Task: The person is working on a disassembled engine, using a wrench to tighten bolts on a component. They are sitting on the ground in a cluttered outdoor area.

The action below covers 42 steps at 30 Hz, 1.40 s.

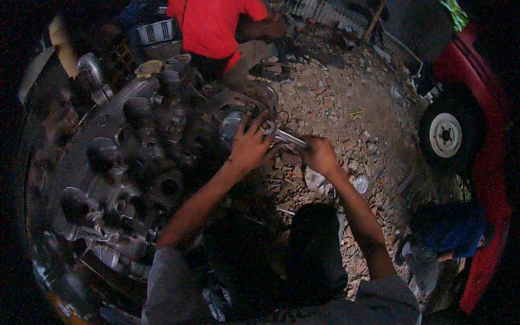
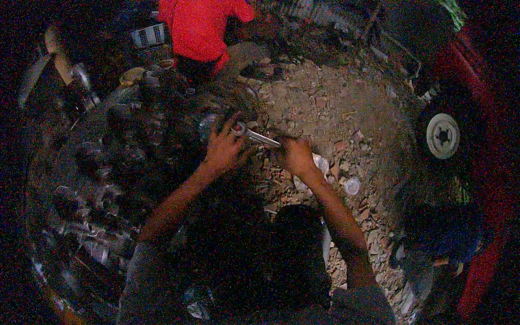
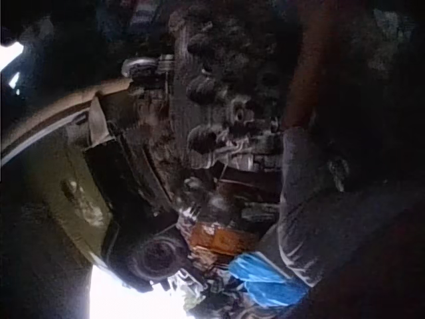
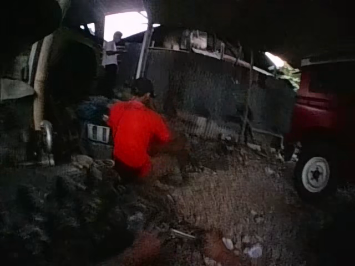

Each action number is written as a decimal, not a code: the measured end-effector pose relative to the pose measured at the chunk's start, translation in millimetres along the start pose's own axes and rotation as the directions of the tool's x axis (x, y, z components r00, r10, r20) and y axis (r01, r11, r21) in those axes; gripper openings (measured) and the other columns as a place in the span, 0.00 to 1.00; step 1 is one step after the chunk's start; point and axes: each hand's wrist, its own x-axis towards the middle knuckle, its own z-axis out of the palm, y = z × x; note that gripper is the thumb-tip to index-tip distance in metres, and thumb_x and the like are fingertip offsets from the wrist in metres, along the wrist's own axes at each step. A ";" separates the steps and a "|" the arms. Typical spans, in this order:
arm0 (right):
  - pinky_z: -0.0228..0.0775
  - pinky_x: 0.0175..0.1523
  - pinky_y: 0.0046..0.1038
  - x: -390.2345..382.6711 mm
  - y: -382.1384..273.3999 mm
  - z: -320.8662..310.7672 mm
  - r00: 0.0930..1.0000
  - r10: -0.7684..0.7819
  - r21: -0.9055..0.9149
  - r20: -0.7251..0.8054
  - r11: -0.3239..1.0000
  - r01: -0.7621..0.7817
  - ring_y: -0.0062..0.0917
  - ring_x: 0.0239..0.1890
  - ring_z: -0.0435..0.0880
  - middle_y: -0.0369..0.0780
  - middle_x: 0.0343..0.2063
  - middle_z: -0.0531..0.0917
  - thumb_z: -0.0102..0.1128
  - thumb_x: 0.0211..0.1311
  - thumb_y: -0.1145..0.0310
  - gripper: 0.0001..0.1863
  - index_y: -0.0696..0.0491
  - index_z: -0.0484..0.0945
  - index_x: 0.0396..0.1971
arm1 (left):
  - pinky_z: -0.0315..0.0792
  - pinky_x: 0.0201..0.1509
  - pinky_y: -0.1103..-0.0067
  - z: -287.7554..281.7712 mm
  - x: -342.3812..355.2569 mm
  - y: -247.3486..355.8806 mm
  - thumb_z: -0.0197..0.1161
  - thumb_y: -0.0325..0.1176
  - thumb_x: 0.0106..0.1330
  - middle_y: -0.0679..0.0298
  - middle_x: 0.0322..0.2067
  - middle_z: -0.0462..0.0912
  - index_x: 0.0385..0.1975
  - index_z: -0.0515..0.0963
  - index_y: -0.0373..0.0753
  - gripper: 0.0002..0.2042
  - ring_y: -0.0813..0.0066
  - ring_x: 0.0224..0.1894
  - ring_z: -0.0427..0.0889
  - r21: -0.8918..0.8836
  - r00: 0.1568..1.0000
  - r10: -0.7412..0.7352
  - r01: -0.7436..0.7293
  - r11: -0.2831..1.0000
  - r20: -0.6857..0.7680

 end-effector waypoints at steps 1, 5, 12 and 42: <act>0.71 0.36 0.40 5.4 5.5 9.6 0.999 0.032 0.001 0.012 1.000 -0.032 0.45 0.31 0.80 0.49 0.27 0.81 0.62 0.50 0.65 0.11 0.56 0.79 0.32 | 0.52 0.63 0.52 2.7 -4.7 -5.2 0.61 0.46 0.53 0.57 0.52 0.72 0.39 0.80 0.44 0.17 0.58 0.59 0.65 -0.010 1.000 0.000 0.000 1.000 0.010; 0.72 0.37 0.40 -8.4 26.0 39.5 0.987 0.160 0.120 -0.003 0.980 -0.158 0.46 0.30 0.79 0.50 0.26 0.80 0.65 0.47 0.64 0.14 0.57 0.79 0.32 | 0.56 0.60 0.53 6.1 2.1 -12.3 0.65 0.45 0.48 0.59 0.53 0.71 0.38 0.81 0.45 0.18 0.57 0.57 0.66 0.059 0.981 0.007 -0.018 0.998 0.192; 0.69 0.39 0.34 -19.4 3.7 55.7 0.988 0.150 0.350 -0.025 0.927 -0.132 0.38 0.32 0.79 0.48 0.30 0.80 0.65 0.50 0.65 0.15 0.55 0.79 0.37 | 0.60 0.57 0.55 7.5 2.4 -26.1 0.69 0.46 0.40 0.64 0.52 0.71 0.32 0.83 0.45 0.19 0.58 0.55 0.67 0.090 0.978 0.054 -0.073 0.993 0.202; 0.72 0.42 0.34 -84.3 -8.0 115.0 0.891 0.328 0.695 -0.313 0.719 -0.020 0.31 0.32 0.80 0.43 0.32 0.82 0.58 0.56 0.70 0.16 0.57 0.75 0.45 | 0.70 0.49 0.68 -4.4 -36.7 13.4 0.63 0.34 0.56 0.54 0.40 0.80 0.40 0.77 0.40 0.12 0.53 0.45 0.76 -0.600 0.723 -0.681 0.494 0.629 -0.119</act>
